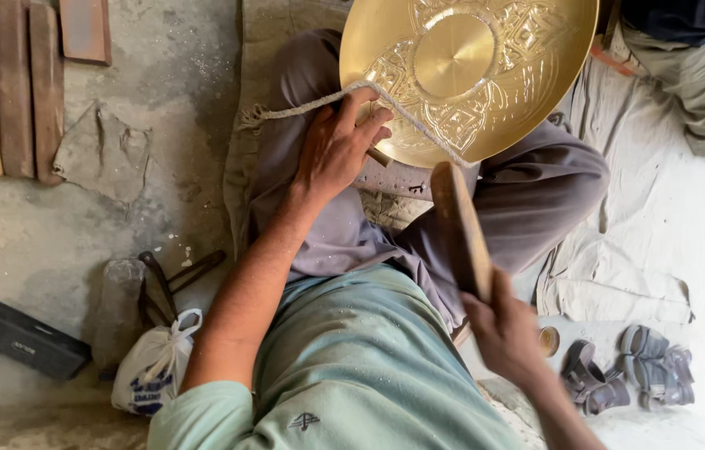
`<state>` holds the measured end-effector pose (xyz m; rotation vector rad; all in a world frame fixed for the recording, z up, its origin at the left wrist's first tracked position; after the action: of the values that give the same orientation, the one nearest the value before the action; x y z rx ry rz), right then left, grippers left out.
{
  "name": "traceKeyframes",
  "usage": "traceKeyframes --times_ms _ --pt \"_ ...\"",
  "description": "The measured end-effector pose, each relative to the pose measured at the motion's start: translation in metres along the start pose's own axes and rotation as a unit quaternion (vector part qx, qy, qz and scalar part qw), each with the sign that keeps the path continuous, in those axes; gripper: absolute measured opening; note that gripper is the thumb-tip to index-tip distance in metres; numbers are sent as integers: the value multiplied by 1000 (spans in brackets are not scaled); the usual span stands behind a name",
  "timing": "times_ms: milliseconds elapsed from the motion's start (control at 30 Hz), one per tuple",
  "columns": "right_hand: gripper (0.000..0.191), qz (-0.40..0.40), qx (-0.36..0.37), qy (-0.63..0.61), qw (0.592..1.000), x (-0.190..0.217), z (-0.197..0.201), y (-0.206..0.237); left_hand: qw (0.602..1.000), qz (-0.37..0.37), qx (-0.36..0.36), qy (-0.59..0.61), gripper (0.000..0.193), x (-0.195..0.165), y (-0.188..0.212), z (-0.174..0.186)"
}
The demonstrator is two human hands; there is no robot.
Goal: The person sits on the floor with a large embossed brass tray resting on their lap and hammers a small punch against the raised decorative patterns using a wooden mallet, repositioning the punch by hand across different sections of the design.
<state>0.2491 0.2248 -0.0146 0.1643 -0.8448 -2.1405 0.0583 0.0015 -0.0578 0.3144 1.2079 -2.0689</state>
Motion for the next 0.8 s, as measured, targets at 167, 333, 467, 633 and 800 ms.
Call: traceKeyframes --times_ms 167,333,467,633,800 --pt "43 244 -191 -310 899 -79 145 66 1000 5 -14 -2 19 -2 1 2" --pt "40 433 -285 -451 726 -48 158 77 1000 6 -4 7 19 -1 0 0" --pt "39 83 -52 35 995 31 -4 -23 1000 0 -15 6 18 1 1 2" --pt "39 96 -70 -180 977 -26 105 24 998 28 5 52 16 6 3 -6" --pt "39 426 -276 -398 764 -75 152 70 999 21 -12 26 15 0 1 0"
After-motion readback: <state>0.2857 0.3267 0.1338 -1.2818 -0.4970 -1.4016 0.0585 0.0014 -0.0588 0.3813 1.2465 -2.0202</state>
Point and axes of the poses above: each hand's wrist, its own y-axis away from the middle knuckle, its own z-axis out of the back of the hand, x = y × z, the point moved 10 cm from there along -y, towards the middle knuckle, and after that the axes turned 13 degrees about -z, right-handed, at the moved point
